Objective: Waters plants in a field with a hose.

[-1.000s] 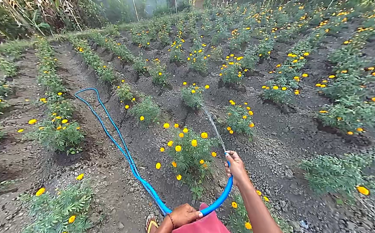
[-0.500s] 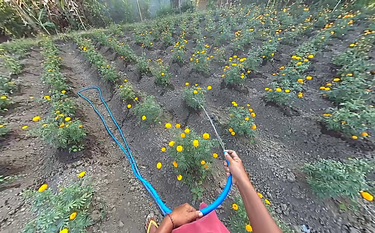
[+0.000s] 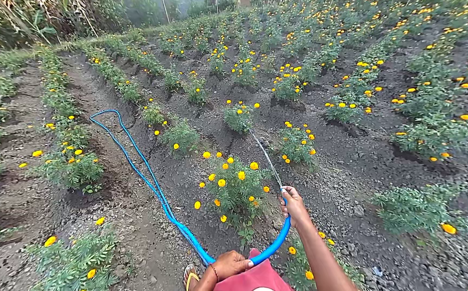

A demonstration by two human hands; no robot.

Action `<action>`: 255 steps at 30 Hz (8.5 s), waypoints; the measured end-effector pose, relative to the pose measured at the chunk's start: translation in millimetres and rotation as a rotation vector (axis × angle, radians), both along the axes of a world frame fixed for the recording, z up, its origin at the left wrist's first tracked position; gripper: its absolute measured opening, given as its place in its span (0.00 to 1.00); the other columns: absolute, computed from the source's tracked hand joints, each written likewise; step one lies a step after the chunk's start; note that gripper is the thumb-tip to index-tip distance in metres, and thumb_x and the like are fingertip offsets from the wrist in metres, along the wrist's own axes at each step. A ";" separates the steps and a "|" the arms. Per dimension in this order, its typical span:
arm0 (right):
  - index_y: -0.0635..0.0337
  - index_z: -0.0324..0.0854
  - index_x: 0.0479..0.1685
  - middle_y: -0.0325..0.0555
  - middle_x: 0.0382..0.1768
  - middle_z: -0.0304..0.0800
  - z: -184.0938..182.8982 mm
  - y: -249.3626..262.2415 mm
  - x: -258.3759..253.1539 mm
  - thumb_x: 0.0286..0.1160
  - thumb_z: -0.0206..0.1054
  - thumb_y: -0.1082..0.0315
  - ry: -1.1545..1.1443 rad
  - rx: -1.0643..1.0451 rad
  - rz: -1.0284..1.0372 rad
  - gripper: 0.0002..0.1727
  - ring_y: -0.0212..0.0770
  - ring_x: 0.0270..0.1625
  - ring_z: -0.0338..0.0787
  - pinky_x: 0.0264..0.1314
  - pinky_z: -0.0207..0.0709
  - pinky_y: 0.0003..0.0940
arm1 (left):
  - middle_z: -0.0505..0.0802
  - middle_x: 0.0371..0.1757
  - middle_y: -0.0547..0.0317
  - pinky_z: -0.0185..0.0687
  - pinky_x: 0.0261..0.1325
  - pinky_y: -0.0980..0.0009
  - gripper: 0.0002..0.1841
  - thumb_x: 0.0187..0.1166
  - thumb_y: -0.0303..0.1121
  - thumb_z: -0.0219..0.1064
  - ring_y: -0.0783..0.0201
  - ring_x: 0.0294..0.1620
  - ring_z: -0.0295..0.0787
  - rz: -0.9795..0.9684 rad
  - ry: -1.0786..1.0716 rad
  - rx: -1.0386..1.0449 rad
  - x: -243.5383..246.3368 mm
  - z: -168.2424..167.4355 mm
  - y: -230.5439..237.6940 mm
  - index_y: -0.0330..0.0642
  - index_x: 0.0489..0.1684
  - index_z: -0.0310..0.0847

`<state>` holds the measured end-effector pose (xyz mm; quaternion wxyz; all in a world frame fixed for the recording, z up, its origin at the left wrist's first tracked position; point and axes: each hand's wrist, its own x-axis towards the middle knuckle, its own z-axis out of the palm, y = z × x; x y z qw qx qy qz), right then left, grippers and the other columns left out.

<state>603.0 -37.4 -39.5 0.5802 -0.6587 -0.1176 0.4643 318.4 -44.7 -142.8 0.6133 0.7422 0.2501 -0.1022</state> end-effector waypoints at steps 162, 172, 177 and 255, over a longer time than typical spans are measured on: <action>0.54 0.71 0.67 0.36 0.17 0.63 15.5 2.4 -8.1 0.96 0.50 0.61 -0.065 -0.038 0.038 0.13 0.28 0.08 0.59 0.07 0.57 0.22 | 0.81 0.24 0.54 0.74 0.40 0.48 0.34 0.88 0.59 0.49 0.56 0.30 0.78 0.002 0.010 0.017 -2.4 1.1 0.2 0.36 0.24 0.79; 0.56 0.70 0.68 0.36 0.17 0.63 17.6 8.6 -15.2 0.96 0.49 0.63 -0.063 -0.010 0.061 0.13 0.27 0.08 0.59 0.07 0.56 0.22 | 0.83 0.25 0.52 0.75 0.42 0.46 0.34 0.88 0.60 0.50 0.54 0.31 0.81 0.023 0.004 0.018 -8.0 3.1 2.6 0.35 0.26 0.81; 0.56 0.70 0.68 0.36 0.17 0.63 18.3 11.4 -17.2 0.95 0.50 0.63 -0.061 -0.008 0.057 0.13 0.27 0.08 0.60 0.07 0.57 0.21 | 0.82 0.25 0.52 0.75 0.42 0.47 0.34 0.89 0.59 0.49 0.55 0.31 0.80 0.019 -0.003 0.014 -10.3 3.1 5.5 0.35 0.26 0.81; 0.52 0.64 0.68 0.33 0.20 0.62 -34.6 -119.7 54.7 0.96 0.46 0.62 0.028 -0.132 -0.375 0.12 0.26 0.10 0.59 0.09 0.56 0.21 | 0.86 0.27 0.47 0.76 0.44 0.44 0.33 0.90 0.53 0.50 0.52 0.33 0.83 -0.243 0.024 -0.033 52.8 14.4 -37.2 0.30 0.27 0.83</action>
